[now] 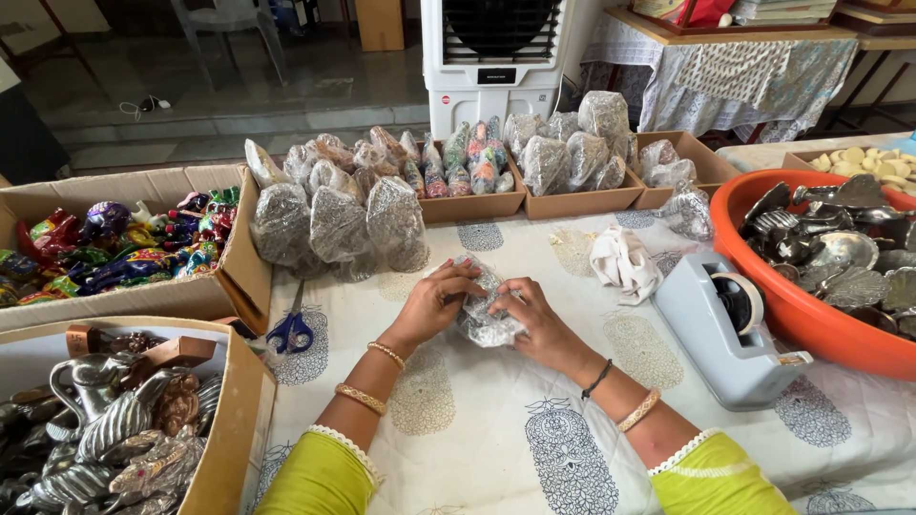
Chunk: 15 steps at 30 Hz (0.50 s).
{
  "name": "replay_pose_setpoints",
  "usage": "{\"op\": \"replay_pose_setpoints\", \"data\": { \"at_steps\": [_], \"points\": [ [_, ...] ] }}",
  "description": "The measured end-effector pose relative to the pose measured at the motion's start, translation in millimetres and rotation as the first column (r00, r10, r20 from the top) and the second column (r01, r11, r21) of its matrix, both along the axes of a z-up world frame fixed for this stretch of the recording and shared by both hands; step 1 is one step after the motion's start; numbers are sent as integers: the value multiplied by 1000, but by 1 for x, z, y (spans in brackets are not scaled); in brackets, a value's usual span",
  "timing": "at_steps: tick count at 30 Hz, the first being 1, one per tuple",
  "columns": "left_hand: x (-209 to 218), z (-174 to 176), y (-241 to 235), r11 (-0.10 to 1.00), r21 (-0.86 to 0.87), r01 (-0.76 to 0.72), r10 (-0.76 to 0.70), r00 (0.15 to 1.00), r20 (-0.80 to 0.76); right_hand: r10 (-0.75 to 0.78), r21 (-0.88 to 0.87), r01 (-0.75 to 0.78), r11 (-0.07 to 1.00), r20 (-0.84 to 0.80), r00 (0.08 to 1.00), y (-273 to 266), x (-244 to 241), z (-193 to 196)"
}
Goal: The person cleans a small decorative box with a cloth and then wraps it in bubble wrap by hand.
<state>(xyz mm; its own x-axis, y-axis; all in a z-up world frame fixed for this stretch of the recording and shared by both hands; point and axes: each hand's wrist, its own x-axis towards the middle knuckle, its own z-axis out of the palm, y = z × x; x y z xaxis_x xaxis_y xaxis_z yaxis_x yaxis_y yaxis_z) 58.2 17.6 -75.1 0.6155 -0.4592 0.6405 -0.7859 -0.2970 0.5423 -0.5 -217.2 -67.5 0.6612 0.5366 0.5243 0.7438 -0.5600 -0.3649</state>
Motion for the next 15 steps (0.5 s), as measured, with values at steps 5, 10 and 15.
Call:
{"op": "replay_pose_setpoints", "data": {
  "at_steps": [5, 10, 15],
  "points": [
    [1, 2, 2, 1000, -6, 22, -23, 998, -62, 32, 123, -25, 992, -54, 998, -6, 3, 1],
    [-8, 21, 9, 993, 74, 95, -82, 984, -160, 24, 202, -5, 979, -92, 996, -6, 7, -4],
    [-19, 30, 0, 934, 355, 45, -53, 999, 13, -54, 301, 70, 951, -62, 997, -15, 17, -8]
  ]
}}
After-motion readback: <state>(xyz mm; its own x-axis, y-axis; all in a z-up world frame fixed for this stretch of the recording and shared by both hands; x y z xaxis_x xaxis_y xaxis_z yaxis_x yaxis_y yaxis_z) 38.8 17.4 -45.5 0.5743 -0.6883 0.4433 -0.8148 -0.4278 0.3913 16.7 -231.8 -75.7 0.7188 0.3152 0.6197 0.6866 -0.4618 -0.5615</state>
